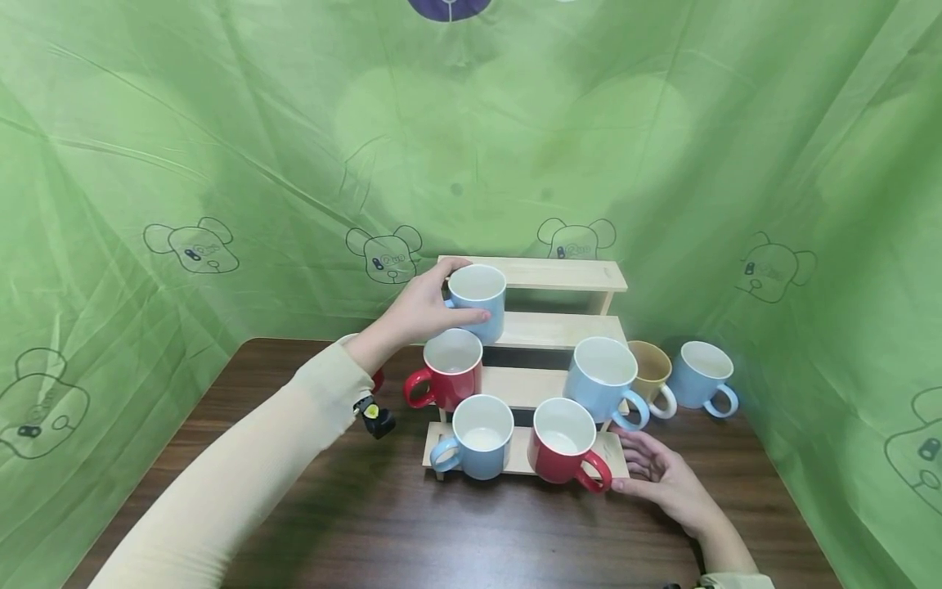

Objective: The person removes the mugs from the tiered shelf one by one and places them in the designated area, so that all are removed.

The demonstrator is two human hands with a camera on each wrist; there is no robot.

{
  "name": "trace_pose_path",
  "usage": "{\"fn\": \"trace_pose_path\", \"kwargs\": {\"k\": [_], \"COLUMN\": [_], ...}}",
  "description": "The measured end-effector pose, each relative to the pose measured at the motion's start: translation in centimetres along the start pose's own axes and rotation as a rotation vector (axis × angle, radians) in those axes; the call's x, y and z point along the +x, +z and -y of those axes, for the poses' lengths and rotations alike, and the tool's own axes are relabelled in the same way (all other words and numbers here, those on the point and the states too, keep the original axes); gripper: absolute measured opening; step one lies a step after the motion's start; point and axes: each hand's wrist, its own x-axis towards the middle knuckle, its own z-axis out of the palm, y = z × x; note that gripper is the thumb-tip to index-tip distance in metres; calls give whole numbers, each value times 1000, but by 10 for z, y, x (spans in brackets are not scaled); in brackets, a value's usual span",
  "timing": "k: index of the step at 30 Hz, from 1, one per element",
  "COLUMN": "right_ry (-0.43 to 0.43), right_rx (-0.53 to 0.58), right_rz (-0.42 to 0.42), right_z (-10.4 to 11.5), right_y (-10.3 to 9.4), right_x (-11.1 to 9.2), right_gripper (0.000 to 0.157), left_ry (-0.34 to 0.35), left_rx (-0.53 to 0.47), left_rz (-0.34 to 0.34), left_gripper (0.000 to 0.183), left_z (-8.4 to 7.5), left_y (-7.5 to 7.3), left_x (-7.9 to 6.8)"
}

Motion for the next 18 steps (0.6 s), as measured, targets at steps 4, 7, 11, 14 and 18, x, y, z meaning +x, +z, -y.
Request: {"fn": "trace_pose_path", "kwargs": {"k": [4,7,11,14,18], "right_ry": [-5,-1,2,0,0], "right_rx": [-3,2,6,6,13], "right_rz": [3,3,2,0,4], "right_z": [0,1,0,-1,-1], "right_y": [0,0,0,-1,0], "right_x": [0,0,-1,-2,-1], "right_gripper": [68,68,68,68,68], "left_ry": [8,8,21,47,86], "left_rx": [-7,-21,-29,-18,-7], "left_rz": [-10,-15,-22,-31,-37], "left_gripper": [80,80,80,80,83], "left_z": [2,2,1,1,1], "left_y": [0,1,1,0,-2], "left_x": [0,-2,-3,-2,-3]}}
